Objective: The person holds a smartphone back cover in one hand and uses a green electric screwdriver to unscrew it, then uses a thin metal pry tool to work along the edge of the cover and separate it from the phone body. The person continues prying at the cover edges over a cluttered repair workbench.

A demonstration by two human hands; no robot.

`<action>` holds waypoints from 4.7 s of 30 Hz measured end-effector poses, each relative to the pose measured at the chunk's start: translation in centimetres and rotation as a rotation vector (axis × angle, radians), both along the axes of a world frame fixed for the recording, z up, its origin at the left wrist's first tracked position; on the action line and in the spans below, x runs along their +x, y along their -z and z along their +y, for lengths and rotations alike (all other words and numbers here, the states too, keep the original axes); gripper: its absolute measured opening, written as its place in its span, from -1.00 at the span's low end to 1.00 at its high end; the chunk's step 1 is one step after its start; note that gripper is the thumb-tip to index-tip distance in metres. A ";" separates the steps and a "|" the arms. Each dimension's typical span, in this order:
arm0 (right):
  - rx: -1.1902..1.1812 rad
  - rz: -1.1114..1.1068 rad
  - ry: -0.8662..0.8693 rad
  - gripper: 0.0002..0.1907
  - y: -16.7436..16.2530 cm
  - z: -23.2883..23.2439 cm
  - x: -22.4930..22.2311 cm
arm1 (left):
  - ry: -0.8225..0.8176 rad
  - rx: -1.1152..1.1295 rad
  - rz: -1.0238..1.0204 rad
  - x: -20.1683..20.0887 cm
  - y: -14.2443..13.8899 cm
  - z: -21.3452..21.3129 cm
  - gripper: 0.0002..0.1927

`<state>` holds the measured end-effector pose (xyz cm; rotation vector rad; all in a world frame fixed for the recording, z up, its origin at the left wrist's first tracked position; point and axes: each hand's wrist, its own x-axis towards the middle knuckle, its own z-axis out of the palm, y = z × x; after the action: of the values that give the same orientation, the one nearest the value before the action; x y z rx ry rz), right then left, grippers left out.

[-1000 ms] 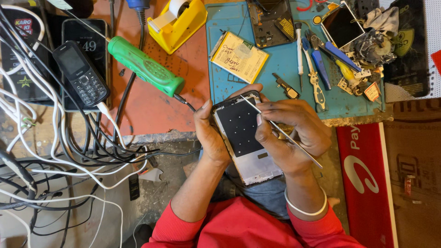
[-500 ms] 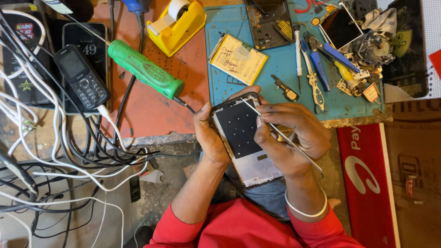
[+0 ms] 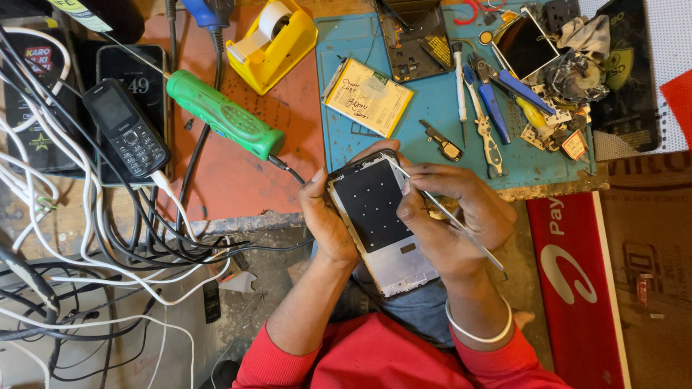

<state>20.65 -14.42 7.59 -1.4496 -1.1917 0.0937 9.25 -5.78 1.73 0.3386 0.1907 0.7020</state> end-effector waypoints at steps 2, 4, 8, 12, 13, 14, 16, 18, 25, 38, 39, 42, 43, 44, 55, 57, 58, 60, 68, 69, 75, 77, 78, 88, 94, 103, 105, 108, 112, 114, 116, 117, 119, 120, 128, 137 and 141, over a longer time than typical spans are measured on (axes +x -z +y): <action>-0.004 -0.049 0.034 -0.72 0.0 -0.2 -0.1 | -0.005 -0.005 0.010 0.1 0.0 -0.1 -0.10; -0.009 -0.095 0.056 -0.70 0.0 -0.4 -0.2 | -0.007 0.011 -0.010 0.1 0.0 -0.2 -0.10; -0.022 -0.108 0.073 -0.70 0.0 -0.5 -0.6 | -0.011 0.005 -0.028 0.1 -0.2 -0.4 -0.10; 0.013 0.033 0.019 -0.77 0.5 -0.2 -0.3 | 0.010 0.016 -0.026 -0.1 -0.2 -0.1 -0.10; 0.013 0.037 -0.002 -0.77 0.6 -0.2 -0.1 | 0.009 0.003 -0.024 -0.1 -0.1 -0.1 -0.10; 0.010 0.045 -0.026 -0.76 0.6 -0.4 0.0 | 0.005 -0.013 -0.020 -0.1 0.0 -0.2 -0.10; 0.005 0.061 -0.059 -0.75 0.6 -0.6 0.1 | -0.005 -0.004 -0.010 -0.1 0.2 -0.2 -0.09; 0.004 0.075 -0.078 -0.74 0.6 -0.6 0.1 | -0.003 -0.007 -0.020 0.0 0.4 -0.2 -0.09; -0.044 -0.052 0.036 -0.73 -0.9 0.0 -0.5 | -0.056 0.015 0.016 0.3 0.1 -0.5 -0.06; 0.004 0.225 -0.062 -0.79 -0.2 3.5 0.0 | -0.123 0.134 0.110 -1.8 -1.1 3.1 -0.13; 0.015 0.241 -0.056 -0.82 0.1 4.0 -0.1 | -0.135 0.112 0.106 -1.8 -1.2 3.2 -0.14; 0.023 0.413 -0.019 -0.83 1.0 5.4 -0.5 | -0.160 0.056 0.091 -1.4 -1.0 3.4 -0.16; 0.014 0.374 -0.010 -0.83 1.2 5.4 -0.5 | -0.157 0.038 0.088 -1.2 -0.8 3.4 -0.16; 0.003 0.336 -0.003 -0.84 1.4 5.4 -0.5 | -0.157 0.019 0.085 -1.1 -0.7 3.4 -0.17; 0.130 0.485 -0.222 -0.86 1.9 5.1 -0.1 | -0.123 0.003 0.099 -1.0 0.1 3.7 -0.19; 0.121 0.415 -0.193 -0.84 1.9 5.0 -0.2 | -0.133 0.004 0.102 -1.2 0.1 3.8 -0.20; 0.113 0.358 -0.173 -0.83 1.8 5.0 -0.3 | -0.133 0.017 0.103 -1.4 0.1 3.7 -0.20; 0.104 0.234 -0.128 -0.80 1.6 4.9 -0.3 | -0.137 0.027 0.106 -1.5 0.0 3.8 -0.21; 0.114 0.147 -0.142 -0.77 0.9 4.8 -0.8 | -0.121 0.014 0.128 -2.0 -0.5 3.6 -0.21; 0.119 0.143 -0.152 -0.77 0.8 4.8 -0.8 | -0.109 0.014 0.102 -2.1 -0.5 3.5 -0.19; 0.089 -0.065 -0.140 -0.80 0.2 4.5 -0.9 | -0.071 -0.001 0.021 -2.2 -0.4 3.5 -0.14; 0.090 -0.061 -0.101 -0.79 0.2 4.4 -1.0 | -0.068 -0.011 0.042 -2.2 -0.3 3.4 -0.11; 0.091 -0.059 -0.081 -0.78 0.2 4.3 -1.0 | -0.052 -0.007 0.002 -2.2 -0.3 3.4 -0.11; 0.080 -0.105 -0.002 -0.77 1.0 3.7 -1.3 | -0.031 0.032 -0.017 -1.9 0.5 2.1 -0.11; 0.118 0.204 -0.123 -0.82 2.1 4.2 -0.1 | -0.045 0.002 0.146 -1.7 1.1 2.8 -0.16; 0.002 0.079 -0.102 -0.79 3.5 3.0 1.9 | 0.038 0.166 0.186 -0.2 1.2 3.0 -0.25; -0.010 0.078 -0.113 -0.78 3.6 2.3 1.7 | 0.003 0.190 0.214 -0.3 1.3 2.7 -0.24; -0.022 -0.031 -0.067 -0.77 3.6 1.4 1.1 | -0.015 0.211 0.194 -0.2 1.5 2.8 -0.23; -0.032 -0.081 -0.038 -0.77 3.5 0.9 1.0 | -0.004 0.168 0.182 0.0 1.7 2.9 -0.23; 0.025 -0.062 -0.041 -0.79 3.6 1.9 1.4 | 0.026 0.148 0.186 0.0 1.7 3.0 -0.23; 0.002 -0.081 -0.028 -0.80 3.4 2.5 1.8 | 0.071 0.119 0.180 -0.2 1.5 3.0 -0.23; 0.000 -0.093 -0.021 -0.80 3.3 2.9 1.9 | 0.075 0.123 0.182 -0.2 1.3 3.1 -0.23; 0.007 0.051 -0.091 -0.82 3.0 3.4 2.0 | 0.084 0.128 0.186 -0.3 1.1 3.1 -0.21; 0.009 0.120 -0.135 -0.82 2.9 3.6 2.0 | 0.087 0.143 0.185 -0.4 1.0 3.1 -0.21; 0.070 0.176 -0.190 -0.78 3.3 3.6 1.5 | 0.110 0.114 0.209 -0.5 1.9 3.3 -0.18; 0.082 0.205 -0.107 -0.80 3.5 3.2 1.0 | 0.112 0.092 0.074 -0.7 1.2 3.3 -0.15; 0.062 0.188 -0.072 -0.85 3.1 2.9 0.6 | 0.064 -0.053 -0.033 -1.2 0.3 3.5 -0.14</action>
<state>21.29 -11.48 4.51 -1.3135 -1.0835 0.2351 8.07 -2.31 1.45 0.2815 0.1662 0.6376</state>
